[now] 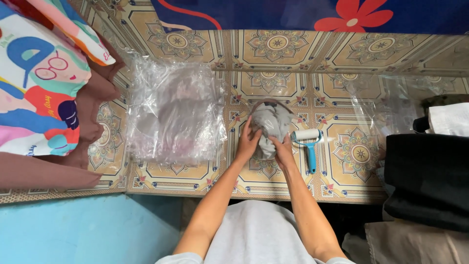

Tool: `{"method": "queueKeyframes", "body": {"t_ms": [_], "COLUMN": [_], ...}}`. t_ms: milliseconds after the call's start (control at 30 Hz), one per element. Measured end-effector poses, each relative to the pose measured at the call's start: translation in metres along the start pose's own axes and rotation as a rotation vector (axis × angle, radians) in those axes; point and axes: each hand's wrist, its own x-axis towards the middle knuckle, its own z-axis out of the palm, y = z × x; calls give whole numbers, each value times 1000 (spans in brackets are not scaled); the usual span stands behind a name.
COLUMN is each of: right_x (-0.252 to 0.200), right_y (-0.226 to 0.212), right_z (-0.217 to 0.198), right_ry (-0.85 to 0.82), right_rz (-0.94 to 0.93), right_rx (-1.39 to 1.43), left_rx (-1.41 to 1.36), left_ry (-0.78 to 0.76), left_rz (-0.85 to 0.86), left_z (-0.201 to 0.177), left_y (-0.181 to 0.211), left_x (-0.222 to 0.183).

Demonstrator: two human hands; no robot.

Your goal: Using a lint roller to remove lint and debris from shirts.

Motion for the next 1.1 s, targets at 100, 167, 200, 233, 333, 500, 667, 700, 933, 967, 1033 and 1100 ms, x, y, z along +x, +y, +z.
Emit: {"method": "queueKeyframes", "body": {"t_ms": [100, 167, 200, 233, 333, 500, 667, 700, 933, 967, 1033, 1100], "right_x": [21, 20, 20, 33, 54, -2, 14, 16, 3, 5, 6, 6], "right_y": [28, 14, 8, 22, 46, 12, 48, 46, 27, 21, 14, 11], "right_z": [-10, 0, 6, -3, -16, 14, -5, -4, 9, 11, 14, 13], "right_ry": [21, 30, 36, 38, 104, 125, -5, -14, -49, -54, -55, -61], "right_rz": [71, 32, -5, -1, -51, -302, -435, -439, -442, -450, -457, -456], "right_rx": [116, 243, 367, 369, 354, -528, -624, -638, -711, -727, -745, -787], "left_rx": [260, 326, 390, 392, 490, 579, 825, 800, 675, 821, 955, 701], "left_ry": [120, 70, 23, 23, 5, 187, -76, -176, -461, -257, -52, 286], "left_rz": [110, 226, 340, 337, 427, 773, 884, 865, 1076, 1059, 1033, 581], "left_z": [1, 0, -2, -6, -13, -8, 4, 6, 35, 34, 25, 11], "left_y": [31, -38, -73, -70, -62, -57, -47, -47, -72, -56, -44, -52], "left_x": [-25, -9, -1, -13, -27, -8, 16, 21, 6, 1, -7, -10]}}
